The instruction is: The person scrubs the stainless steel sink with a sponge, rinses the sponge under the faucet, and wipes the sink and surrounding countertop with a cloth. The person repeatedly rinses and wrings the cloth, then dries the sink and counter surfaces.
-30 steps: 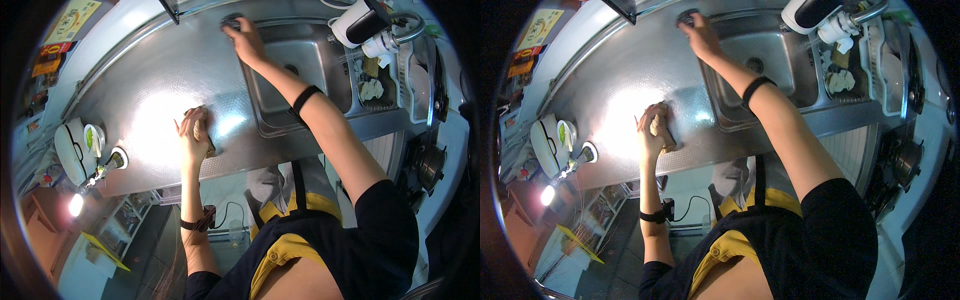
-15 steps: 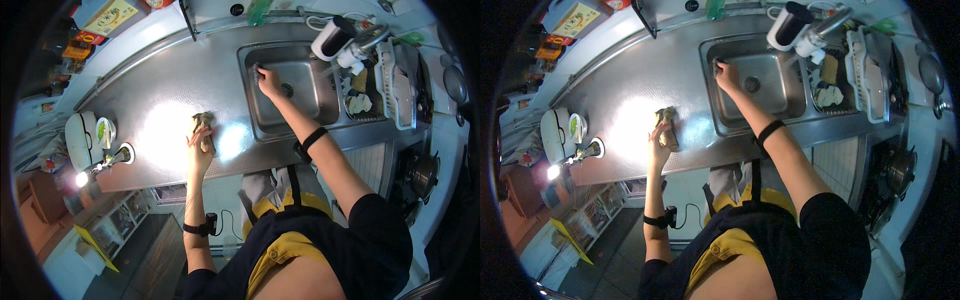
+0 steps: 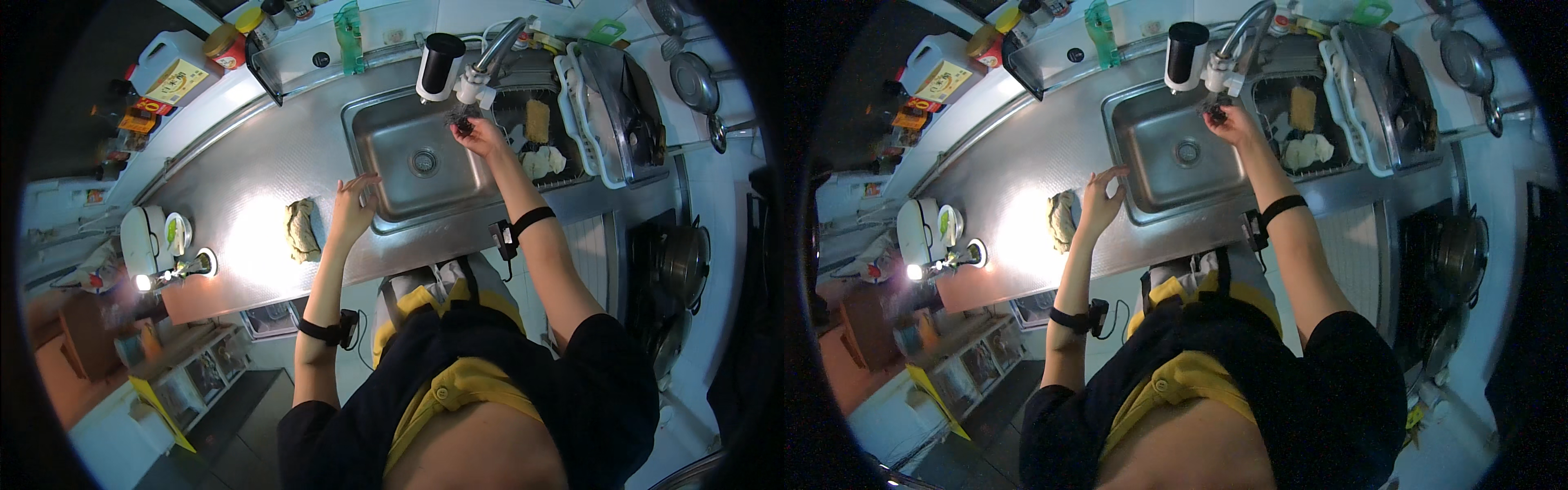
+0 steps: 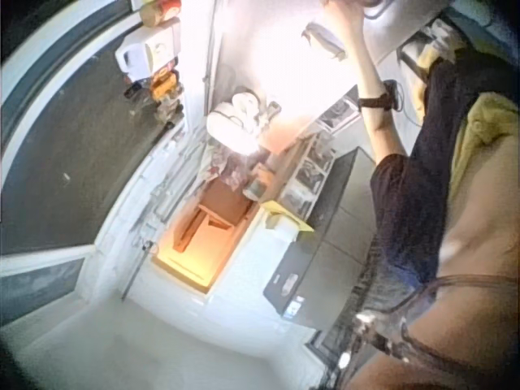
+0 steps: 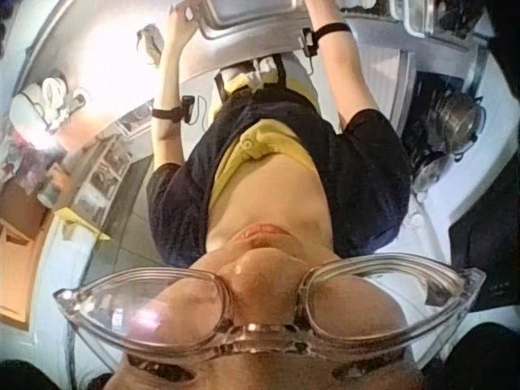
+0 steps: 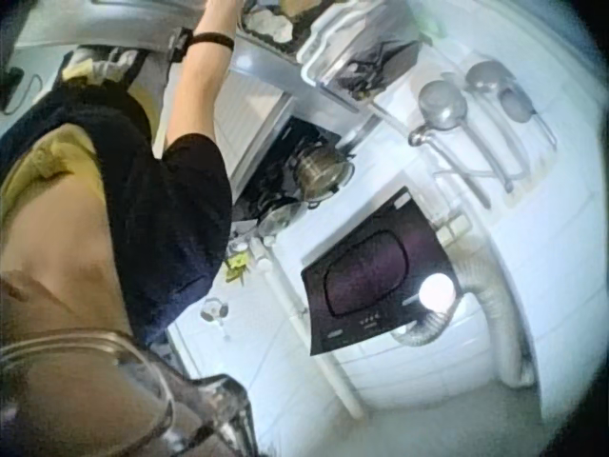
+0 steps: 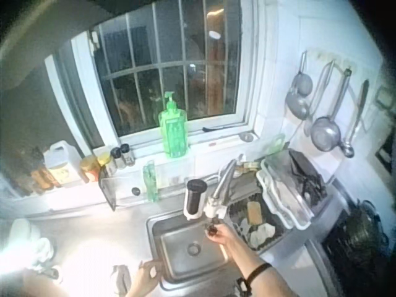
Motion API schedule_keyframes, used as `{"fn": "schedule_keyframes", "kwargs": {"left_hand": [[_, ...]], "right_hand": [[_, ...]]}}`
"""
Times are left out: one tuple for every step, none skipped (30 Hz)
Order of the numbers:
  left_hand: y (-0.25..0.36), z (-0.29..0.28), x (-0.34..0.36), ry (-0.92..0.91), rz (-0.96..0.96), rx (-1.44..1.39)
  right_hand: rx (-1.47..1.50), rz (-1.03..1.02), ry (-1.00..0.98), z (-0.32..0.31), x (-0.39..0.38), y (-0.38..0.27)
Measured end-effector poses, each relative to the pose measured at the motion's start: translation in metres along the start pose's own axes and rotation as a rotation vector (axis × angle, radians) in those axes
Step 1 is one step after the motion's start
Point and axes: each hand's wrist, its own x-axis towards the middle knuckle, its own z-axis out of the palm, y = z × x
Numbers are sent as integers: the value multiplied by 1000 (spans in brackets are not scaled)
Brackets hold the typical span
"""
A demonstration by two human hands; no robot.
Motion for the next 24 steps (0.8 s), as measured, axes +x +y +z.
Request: {"fn": "schedule_keyframes", "kwargs": {"left_hand": [[5,3,2,9,-19,-7],[9,6,2,20,-32,-20],[11,10,4,36,-43,-27],[12,14,6,46,-68,-45],[12,19,8,56,-93,-56],[12,24,7,62,-119,-69],[12,29,8,55,-137,-69],[12,34,10,47,-151,-67],[12,38,14,52,-145,-76],[13,44,19,54,-154,-61],[15,50,24,68,-146,-56],[17,57,27,64,-163,-45],[20,61,32,45,-190,-63],[23,66,36,10,-239,-75],[25,71,39,-28,-288,-86],[28,76,42,-16,-284,-73],[31,81,45,-5,-280,-60],[33,86,50,16,-261,-59],[36,92,53,12,-266,-42],[38,97,54,11,-260,-37],[40,102,57,12,-248,-32],[43,106,62,-25,-270,-37],[47,111,68,-59,-286,-46],[54,116,75,-95,-304,-53]], "right_hand": [[-44,3,-20,2,6,-5],[-81,1,32,4,9,-8],[-119,-16,-20,7,11,-12],[-153,-38,-5,10,11,-14],[-185,-58,14,13,10,-15],[-355,-114,42,16,8,-16],[-526,-176,63,18,5,-17],[-693,-283,77,21,2,-19],[-1009,-489,83,20,-1,-20],[-1253,-576,100,18,-5,-22],[-1497,-687,100,13,-10,-23],[-1741,-795,102,7,-14,-25],[-1816,-1020,134,-1,-19,-28],[-1895,-1135,173,-10,-23,-30],[-1886,-1016,47,-20,-29,-33],[-1876,-883,-43,-29,-32,-37],[-1897,-956,-39,-36,-36,-40],[-1919,-1033,-25,-41,-39,-44],[-1946,-1099,7,-44,-43,-48],[-2027,-953,-94,-44,-46,-53],[-1983,-1043,-92,-44,-51,-58],[-1970,-1074,2,-42,-58,-61],[-1971,-1075,-35,-37,-65,-69],[-2003,-1025,-36,-31,-75,-77]]}}
